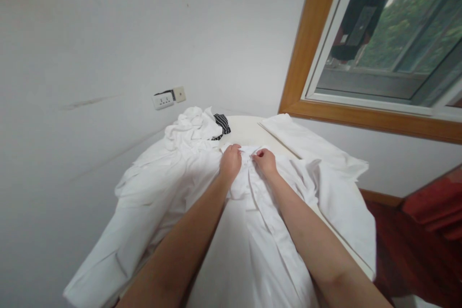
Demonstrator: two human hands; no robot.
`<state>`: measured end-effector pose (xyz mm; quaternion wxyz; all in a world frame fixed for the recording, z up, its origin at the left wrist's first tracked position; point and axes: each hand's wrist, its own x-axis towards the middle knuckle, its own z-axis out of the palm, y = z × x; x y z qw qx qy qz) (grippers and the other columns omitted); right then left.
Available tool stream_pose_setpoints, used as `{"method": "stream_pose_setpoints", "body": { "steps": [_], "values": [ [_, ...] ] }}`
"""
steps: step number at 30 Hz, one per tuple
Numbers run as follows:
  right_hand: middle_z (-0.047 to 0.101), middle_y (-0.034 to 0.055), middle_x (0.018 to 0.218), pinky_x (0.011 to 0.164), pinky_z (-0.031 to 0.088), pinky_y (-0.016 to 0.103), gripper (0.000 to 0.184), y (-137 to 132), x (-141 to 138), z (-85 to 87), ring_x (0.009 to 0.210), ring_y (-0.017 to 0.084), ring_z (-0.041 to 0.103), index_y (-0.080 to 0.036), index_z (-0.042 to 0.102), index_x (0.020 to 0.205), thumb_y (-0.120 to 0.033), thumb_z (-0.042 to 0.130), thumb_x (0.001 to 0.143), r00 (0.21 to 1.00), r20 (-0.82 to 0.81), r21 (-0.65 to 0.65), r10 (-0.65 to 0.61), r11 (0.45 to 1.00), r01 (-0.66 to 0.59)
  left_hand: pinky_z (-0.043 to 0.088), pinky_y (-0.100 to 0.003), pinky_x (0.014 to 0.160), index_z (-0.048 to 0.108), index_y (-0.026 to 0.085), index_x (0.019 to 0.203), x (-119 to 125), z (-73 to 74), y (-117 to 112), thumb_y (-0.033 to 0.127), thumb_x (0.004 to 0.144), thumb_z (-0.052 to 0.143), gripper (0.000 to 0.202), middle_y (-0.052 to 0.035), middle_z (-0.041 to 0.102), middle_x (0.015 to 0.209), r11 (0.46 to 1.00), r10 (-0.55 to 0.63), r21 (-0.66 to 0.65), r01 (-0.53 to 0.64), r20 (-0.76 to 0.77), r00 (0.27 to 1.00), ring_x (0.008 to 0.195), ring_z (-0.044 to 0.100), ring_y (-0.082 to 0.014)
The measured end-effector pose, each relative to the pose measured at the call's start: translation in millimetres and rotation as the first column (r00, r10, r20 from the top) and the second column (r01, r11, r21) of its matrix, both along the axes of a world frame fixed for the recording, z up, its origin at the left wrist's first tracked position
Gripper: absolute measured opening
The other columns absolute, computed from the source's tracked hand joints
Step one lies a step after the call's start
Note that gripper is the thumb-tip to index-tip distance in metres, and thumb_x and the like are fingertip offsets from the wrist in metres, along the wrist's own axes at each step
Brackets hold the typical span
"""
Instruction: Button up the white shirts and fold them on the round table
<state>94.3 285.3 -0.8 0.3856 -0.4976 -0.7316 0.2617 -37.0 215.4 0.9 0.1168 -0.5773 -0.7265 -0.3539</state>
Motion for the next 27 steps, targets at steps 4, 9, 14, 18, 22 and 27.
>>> {"method": "stream_pose_setpoints", "body": {
  "steps": [4,9,14,18,22,27],
  "values": [
    [0.063,0.0012,0.065,0.064,0.039,0.025,0.015,-1,1,1.3,0.064,0.015,0.055,-0.019,0.060,0.066,-0.028,0.052,0.074,0.995,0.073,0.051,0.065,0.996,-0.069,0.046,-0.031,0.085,0.061,0.018,0.098,-1,2.1,-1,0.015,0.087,0.041,0.022,-0.0077,0.063,0.092,1.000,0.001,-0.018,-0.001,-0.023,1.000,0.090,0.059,-0.0192],
    [0.064,0.0036,0.074,0.070,0.041,0.026,0.023,-9,-4,10.4,0.072,0.016,0.056,-0.017,0.064,0.078,-0.029,0.045,0.083,0.992,-0.018,0.201,0.129,0.972,-0.122,0.045,-0.032,0.089,0.064,0.016,0.094,0,3.5,2,0.013,0.086,0.042,0.023,-0.0084,0.067,0.094,0.999,-0.016,-0.048,0.016,-0.002,1.000,0.094,0.059,-0.0200],
    [0.062,0.0059,0.081,0.077,0.042,0.026,0.020,-19,-13,11.5,0.079,0.017,0.054,-0.016,0.064,0.084,-0.021,0.046,0.083,0.974,0.019,0.306,0.224,0.927,-0.219,0.046,-0.030,0.083,0.066,0.016,0.093,3,7.2,0,0.018,0.086,0.045,0.022,-0.0077,0.068,0.089,0.998,-0.037,-0.041,0.039,0.034,0.999,0.089,0.060,-0.0192],
    [0.062,0.0063,0.081,0.077,0.042,0.028,0.018,-16,-14,0.7,0.079,0.018,0.054,-0.016,0.065,0.083,-0.015,0.048,0.080,0.971,0.023,0.287,0.239,0.928,-0.235,0.046,-0.028,0.081,0.068,0.016,0.095,4,8.6,-2,0.014,0.083,0.049,0.022,-0.0068,0.068,0.087,0.998,-0.049,-0.028,0.053,0.104,0.993,0.084,0.060,-0.0173],
    [0.062,0.0063,0.083,0.075,0.043,0.030,0.019,-8,-13,-6.7,0.077,0.018,0.055,-0.016,0.066,0.086,-0.017,0.048,0.080,0.969,-0.050,0.253,0.244,0.941,-0.224,0.048,-0.026,0.078,0.064,0.014,0.108,5,7.1,-1,0.014,0.081,0.055,0.028,-0.0057,0.069,0.085,0.995,-0.099,0.030,0.095,0.243,0.965,0.079,0.063,-0.0158],
    [0.062,0.0061,0.083,0.074,0.044,0.029,0.021,-7,-11,-6.6,0.077,0.018,0.055,-0.016,0.067,0.087,-0.017,0.047,0.080,0.957,-0.087,0.262,0.279,0.933,-0.248,0.049,-0.026,0.078,0.062,0.015,0.108,7,5.5,-1,0.012,0.081,0.054,0.028,-0.0056,0.070,0.087,0.982,-0.185,0.090,0.165,0.301,0.936,0.080,0.064,-0.0156]
  ]
}}
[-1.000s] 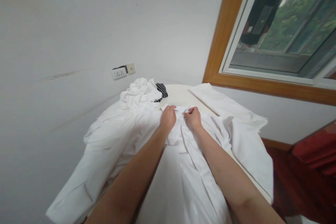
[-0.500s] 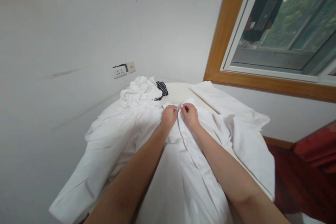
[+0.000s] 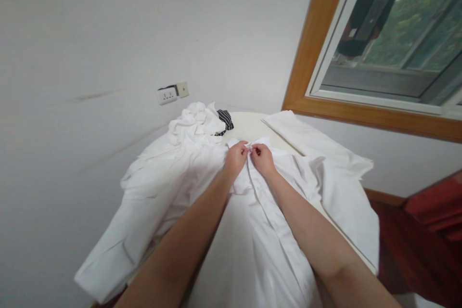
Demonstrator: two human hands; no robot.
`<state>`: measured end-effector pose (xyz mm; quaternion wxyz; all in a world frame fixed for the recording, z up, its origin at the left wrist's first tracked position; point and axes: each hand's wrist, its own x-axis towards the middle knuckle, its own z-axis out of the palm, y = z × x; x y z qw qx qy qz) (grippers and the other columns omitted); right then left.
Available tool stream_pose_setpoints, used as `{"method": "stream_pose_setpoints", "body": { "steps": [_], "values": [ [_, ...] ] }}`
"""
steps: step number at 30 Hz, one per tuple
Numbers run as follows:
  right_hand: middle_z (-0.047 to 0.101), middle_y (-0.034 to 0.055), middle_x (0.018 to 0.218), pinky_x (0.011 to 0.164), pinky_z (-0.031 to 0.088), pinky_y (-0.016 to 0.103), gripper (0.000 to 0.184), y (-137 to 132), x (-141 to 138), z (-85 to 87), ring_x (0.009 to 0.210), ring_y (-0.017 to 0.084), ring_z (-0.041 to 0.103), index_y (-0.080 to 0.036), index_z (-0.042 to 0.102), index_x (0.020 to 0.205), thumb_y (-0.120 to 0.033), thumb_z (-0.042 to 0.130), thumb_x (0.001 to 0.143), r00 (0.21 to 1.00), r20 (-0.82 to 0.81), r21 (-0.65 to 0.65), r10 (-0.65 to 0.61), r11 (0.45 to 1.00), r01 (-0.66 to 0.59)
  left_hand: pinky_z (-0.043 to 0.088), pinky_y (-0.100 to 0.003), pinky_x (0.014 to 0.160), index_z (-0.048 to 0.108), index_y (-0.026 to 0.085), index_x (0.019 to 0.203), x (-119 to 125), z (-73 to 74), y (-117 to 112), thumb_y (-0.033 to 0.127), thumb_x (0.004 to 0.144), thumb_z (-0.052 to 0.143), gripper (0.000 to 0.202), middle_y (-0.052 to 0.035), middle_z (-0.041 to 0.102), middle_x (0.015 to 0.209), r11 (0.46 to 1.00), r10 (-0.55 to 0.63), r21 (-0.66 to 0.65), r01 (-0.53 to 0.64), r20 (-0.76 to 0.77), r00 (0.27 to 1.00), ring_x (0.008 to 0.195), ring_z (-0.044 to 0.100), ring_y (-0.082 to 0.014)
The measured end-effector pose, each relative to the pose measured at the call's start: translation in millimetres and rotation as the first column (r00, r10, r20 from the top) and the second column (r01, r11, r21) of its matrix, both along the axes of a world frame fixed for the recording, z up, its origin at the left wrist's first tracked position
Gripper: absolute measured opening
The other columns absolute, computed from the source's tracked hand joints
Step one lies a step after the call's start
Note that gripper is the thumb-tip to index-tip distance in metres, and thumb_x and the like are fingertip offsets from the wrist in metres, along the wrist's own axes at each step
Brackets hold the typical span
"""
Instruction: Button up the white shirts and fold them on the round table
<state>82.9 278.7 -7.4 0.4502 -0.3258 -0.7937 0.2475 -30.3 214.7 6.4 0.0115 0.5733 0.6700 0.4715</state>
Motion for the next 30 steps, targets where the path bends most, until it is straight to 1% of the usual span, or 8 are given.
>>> {"method": "stream_pose_setpoints", "body": {
  "steps": [4,12,16,20,26,30],
  "values": [
    [0.062,0.0053,0.081,0.073,0.043,0.028,0.021,-2,2,2.1,0.076,0.017,0.054,-0.016,0.067,0.086,-0.016,0.048,0.079,1.000,0.012,0.009,0.005,1.000,-0.005,0.050,-0.026,0.079,0.063,0.015,0.104,-1,-1.3,1,0.010,0.082,0.050,0.026,-0.0064,0.070,0.087,0.999,-0.042,0.019,0.041,0.050,0.998,0.080,0.065,-0.0155],
    [0.061,0.0052,0.080,0.074,0.043,0.028,0.019,-3,3,4.1,0.076,0.017,0.054,-0.016,0.067,0.085,-0.014,0.050,0.079,0.999,0.038,0.082,0.020,0.996,-0.023,0.051,-0.023,0.074,0.064,0.017,0.102,-5,-4.6,5,0.011,0.080,0.051,0.026,-0.0031,0.070,0.083,0.999,-0.045,0.010,0.044,0.208,0.977,0.074,0.065,-0.0124],
    [0.062,0.0062,0.082,0.076,0.043,0.030,0.020,-4,4,6.1,0.079,0.018,0.054,-0.016,0.068,0.085,-0.013,0.050,0.079,0.998,0.049,0.118,0.027,0.992,-0.033,0.051,-0.022,0.072,0.066,0.018,0.099,-7,-5.0,8,0.012,0.080,0.052,0.025,-0.0023,0.071,0.083,0.999,-0.036,-0.025,0.045,0.286,0.958,0.073,0.065,-0.0122],
    [0.063,0.0061,0.081,0.078,0.043,0.030,0.021,-6,4,7.9,0.080,0.018,0.055,-0.017,0.068,0.085,-0.012,0.049,0.079,0.998,0.059,0.136,0.038,0.990,-0.046,0.051,-0.023,0.071,0.069,0.017,0.094,-11,-5.2,10,0.016,0.078,0.057,0.020,-0.0038,0.072,0.082,0.998,-0.027,-0.050,0.049,0.373,0.928,0.075,0.066,-0.0140],
    [0.063,0.0061,0.082,0.076,0.044,0.029,0.022,-4,2,5.0,0.079,0.018,0.055,-0.016,0.068,0.087,-0.012,0.049,0.078,0.999,0.039,0.127,0.033,0.991,-0.038,0.051,-0.025,0.076,0.072,0.017,0.091,-14,-7.8,10,0.021,0.075,0.061,0.020,-0.0042,0.073,0.084,0.994,-0.097,0.000,0.113,0.511,0.854,0.079,0.066,-0.0152],
    [0.063,0.0059,0.082,0.076,0.044,0.029,0.023,-3,2,3.6,0.079,0.017,0.055,-0.016,0.068,0.088,-0.012,0.048,0.078,0.999,0.038,0.117,0.026,0.993,-0.031,0.051,-0.026,0.076,0.072,0.016,0.091,-14,-9.1,11,0.022,0.073,0.063,0.022,-0.0048,0.073,0.085,0.991,-0.118,0.013,0.134,0.564,0.817,0.080,0.066,-0.0158]
  ]
}}
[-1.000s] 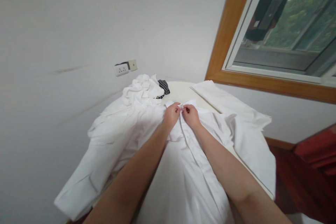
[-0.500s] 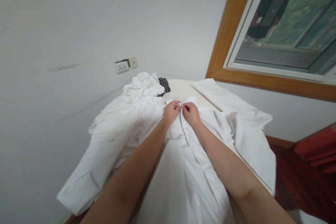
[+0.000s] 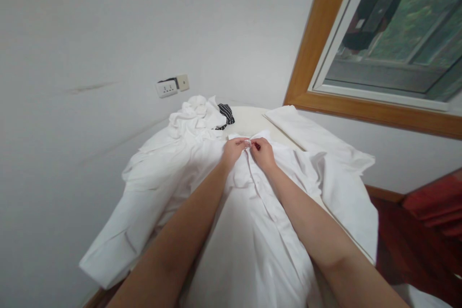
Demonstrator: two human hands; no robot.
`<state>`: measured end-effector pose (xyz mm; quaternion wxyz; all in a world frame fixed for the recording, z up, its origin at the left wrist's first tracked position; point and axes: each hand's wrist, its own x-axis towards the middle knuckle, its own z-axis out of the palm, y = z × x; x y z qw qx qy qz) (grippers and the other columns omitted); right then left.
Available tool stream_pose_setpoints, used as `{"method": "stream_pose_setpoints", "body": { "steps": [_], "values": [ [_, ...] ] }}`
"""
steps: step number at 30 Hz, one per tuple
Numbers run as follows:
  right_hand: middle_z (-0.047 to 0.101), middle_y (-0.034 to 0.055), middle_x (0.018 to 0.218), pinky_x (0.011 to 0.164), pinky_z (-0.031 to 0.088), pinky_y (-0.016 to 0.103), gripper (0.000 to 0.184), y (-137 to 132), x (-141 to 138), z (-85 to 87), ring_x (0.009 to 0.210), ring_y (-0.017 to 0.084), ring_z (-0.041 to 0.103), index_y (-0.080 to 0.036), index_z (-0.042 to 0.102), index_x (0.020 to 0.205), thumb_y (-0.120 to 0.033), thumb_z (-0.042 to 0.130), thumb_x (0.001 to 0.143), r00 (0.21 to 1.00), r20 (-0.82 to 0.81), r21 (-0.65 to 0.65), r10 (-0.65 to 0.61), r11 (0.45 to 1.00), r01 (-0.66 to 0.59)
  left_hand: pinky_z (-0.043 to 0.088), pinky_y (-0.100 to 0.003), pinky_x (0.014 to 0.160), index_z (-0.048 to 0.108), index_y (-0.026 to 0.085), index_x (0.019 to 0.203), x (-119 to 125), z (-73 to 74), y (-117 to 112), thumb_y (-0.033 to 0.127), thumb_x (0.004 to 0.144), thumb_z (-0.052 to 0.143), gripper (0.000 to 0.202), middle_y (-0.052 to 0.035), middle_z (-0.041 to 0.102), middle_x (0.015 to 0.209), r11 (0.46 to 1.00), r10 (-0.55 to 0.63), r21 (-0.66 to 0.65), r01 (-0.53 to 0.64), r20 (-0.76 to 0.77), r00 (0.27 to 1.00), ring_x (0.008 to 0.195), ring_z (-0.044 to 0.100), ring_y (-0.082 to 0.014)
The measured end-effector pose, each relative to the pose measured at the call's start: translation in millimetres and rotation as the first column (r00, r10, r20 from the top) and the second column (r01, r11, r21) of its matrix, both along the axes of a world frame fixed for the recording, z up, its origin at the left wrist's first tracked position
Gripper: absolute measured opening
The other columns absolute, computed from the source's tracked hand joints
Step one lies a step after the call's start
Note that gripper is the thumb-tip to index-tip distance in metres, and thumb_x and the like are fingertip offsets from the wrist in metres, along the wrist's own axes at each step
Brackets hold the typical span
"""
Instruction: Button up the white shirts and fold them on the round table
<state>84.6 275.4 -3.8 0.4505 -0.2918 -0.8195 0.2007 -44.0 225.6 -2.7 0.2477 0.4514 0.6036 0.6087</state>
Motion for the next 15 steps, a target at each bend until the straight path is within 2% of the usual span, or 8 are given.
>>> {"method": "stream_pose_setpoints", "body": {
  "steps": [6,9,12,15],
  "values": [
    [0.063,0.0060,0.081,0.076,0.044,0.028,0.024,-1.2,1.0,1.5,0.078,0.017,0.056,-0.015,0.069,0.089,-0.012,0.048,0.077,1.000,0.013,-0.032,-0.012,0.999,0.013,0.050,-0.023,0.068,0.073,0.015,0.089,0.3,4.2,0.3,0.019,0.071,0.062,0.021,-0.0025,0.072,0.076,0.997,0.001,-0.071,-0.002,-0.025,1.000,0.070,0.064,-0.0133],
    [0.064,0.0056,0.082,0.075,0.045,0.028,0.024,-3.3,2.1,3.5,0.077,0.017,0.057,-0.016,0.069,0.089,-0.014,0.049,0.078,1.000,0.006,-0.041,0.003,0.999,-0.003,0.050,-0.022,0.067,0.073,0.015,0.090,0.6,5.9,-0.9,0.017,0.072,0.061,0.021,-0.0015,0.072,0.074,0.996,-0.004,-0.091,0.004,0.010,1.000,0.068,0.063,-0.0119],
    [0.067,0.0056,0.085,0.076,0.046,0.028,0.023,-3.6,4.3,4.7,0.079,0.016,0.058,-0.017,0.070,0.091,-0.019,0.050,0.080,0.999,-0.008,-0.066,0.050,0.997,-0.050,0.051,-0.022,0.069,0.073,0.015,0.092,-0.6,5.6,-1.4,0.017,0.074,0.060,0.022,-0.0016,0.072,0.074,0.994,-0.023,-0.103,0.028,0.054,0.998,0.068,0.064,-0.0113],
    [0.070,0.0045,0.087,0.076,0.046,0.027,0.025,0.6,6.0,3.2,0.080,0.016,0.060,-0.018,0.071,0.092,-0.023,0.049,0.083,0.992,-0.021,-0.156,0.122,0.980,-0.124,0.052,-0.023,0.071,0.072,0.013,0.093,-3.1,5.7,-1.7,0.016,0.075,0.060,0.022,-0.0025,0.072,0.074,0.991,-0.062,-0.111,0.070,0.069,0.996,0.068,0.064,-0.0112]
  ]
}}
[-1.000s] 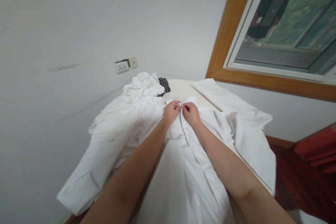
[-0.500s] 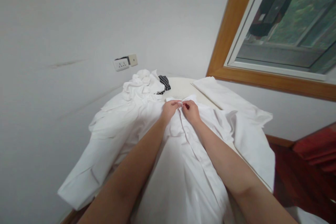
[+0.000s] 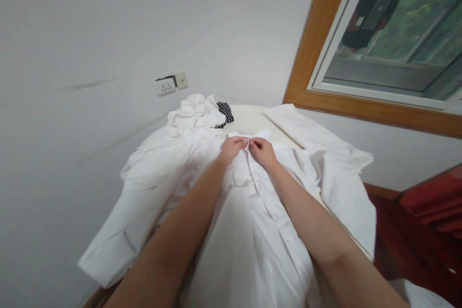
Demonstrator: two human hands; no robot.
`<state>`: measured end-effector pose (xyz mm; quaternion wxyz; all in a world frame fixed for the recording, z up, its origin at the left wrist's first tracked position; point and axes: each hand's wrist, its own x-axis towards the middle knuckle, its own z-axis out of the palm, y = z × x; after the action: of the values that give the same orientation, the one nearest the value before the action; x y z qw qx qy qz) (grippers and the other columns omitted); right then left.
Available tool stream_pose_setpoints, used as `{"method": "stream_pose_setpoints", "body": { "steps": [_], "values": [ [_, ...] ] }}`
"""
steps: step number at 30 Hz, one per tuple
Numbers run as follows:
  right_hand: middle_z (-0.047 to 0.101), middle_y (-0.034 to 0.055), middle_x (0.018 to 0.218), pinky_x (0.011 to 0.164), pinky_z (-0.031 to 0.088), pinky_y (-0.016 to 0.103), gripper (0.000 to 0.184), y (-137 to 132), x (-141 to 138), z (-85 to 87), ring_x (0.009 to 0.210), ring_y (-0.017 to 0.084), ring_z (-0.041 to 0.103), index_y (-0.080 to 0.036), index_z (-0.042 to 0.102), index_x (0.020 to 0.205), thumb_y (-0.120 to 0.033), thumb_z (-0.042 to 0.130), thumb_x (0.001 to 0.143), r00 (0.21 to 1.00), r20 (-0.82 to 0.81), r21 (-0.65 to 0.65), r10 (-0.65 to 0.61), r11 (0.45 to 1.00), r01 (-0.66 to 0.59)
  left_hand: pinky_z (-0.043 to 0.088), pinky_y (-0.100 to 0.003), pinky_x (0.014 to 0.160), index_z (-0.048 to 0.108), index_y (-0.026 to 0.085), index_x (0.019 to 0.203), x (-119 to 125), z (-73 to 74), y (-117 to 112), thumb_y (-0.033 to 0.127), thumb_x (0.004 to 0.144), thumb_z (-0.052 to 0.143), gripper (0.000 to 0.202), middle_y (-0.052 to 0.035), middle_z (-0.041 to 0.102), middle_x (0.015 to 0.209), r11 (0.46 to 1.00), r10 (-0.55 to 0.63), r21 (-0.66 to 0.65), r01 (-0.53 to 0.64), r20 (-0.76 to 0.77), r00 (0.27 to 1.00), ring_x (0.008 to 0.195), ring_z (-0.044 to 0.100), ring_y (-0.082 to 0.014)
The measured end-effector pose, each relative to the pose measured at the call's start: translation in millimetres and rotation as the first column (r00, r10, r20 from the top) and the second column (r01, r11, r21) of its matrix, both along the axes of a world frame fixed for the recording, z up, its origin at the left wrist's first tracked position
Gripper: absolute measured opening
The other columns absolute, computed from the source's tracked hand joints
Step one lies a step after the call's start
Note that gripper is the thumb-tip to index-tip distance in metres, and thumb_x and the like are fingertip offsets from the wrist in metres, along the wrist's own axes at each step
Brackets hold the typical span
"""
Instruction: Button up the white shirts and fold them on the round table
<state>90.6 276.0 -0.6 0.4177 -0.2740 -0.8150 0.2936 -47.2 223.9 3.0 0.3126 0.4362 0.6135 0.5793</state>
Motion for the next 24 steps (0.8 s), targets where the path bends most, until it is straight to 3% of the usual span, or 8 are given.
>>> {"method": "stream_pose_setpoints", "body": {
  "steps": [5,9,17,24],
  "values": [
    [0.071,0.0022,0.078,0.068,0.046,0.025,0.024,11,-3,-6.3,0.070,0.015,0.060,-0.017,0.073,0.087,-0.027,0.053,0.078,0.999,-0.033,-0.224,0.002,0.974,-0.009,0.053,-0.024,0.074,0.071,0.013,0.093,-1,2.5,0,0.010,0.077,0.056,0.023,-0.0022,0.071,0.074,0.998,-0.049,-0.036,0.048,-0.030,0.998,0.069,0.064,-0.0105],
    [0.066,0.0008,0.065,0.058,0.042,0.023,0.026,15,-6,-9.7,0.059,0.013,0.054,-0.015,0.073,0.082,-0.032,0.056,0.073,0.998,-0.056,-0.304,-0.032,0.952,0.013,0.053,-0.025,0.074,0.071,0.014,0.092,1,1.1,2,0.010,0.079,0.054,0.022,-0.0020,0.071,0.075,0.999,-0.014,-0.042,0.010,-0.106,0.994,0.068,0.065,-0.0110],
    [0.062,-0.0005,0.059,0.055,0.039,0.023,0.027,17,-6,-8.2,0.054,0.012,0.051,-0.015,0.071,0.077,-0.036,0.055,0.072,1.000,-0.023,-0.319,-0.003,0.948,-0.005,0.052,-0.024,0.075,0.072,0.019,0.095,3,-5.3,2,0.010,0.080,0.050,0.027,-0.0037,0.073,0.083,0.999,0.031,0.004,-0.032,-0.402,0.915,0.076,0.066,-0.0137],
    [0.065,0.0005,0.067,0.062,0.044,0.024,0.017,9,-9,-6.0,0.062,0.014,0.056,-0.017,0.067,0.076,-0.024,0.052,0.071,0.994,0.038,-0.192,-0.101,0.975,0.107,0.050,-0.025,0.081,0.073,0.020,0.095,8,1.8,-4,0.008,0.078,0.048,0.032,-0.0033,0.073,0.091,1.000,0.027,0.006,-0.028,-0.482,0.876,0.085,0.066,-0.0156]
  ]
}}
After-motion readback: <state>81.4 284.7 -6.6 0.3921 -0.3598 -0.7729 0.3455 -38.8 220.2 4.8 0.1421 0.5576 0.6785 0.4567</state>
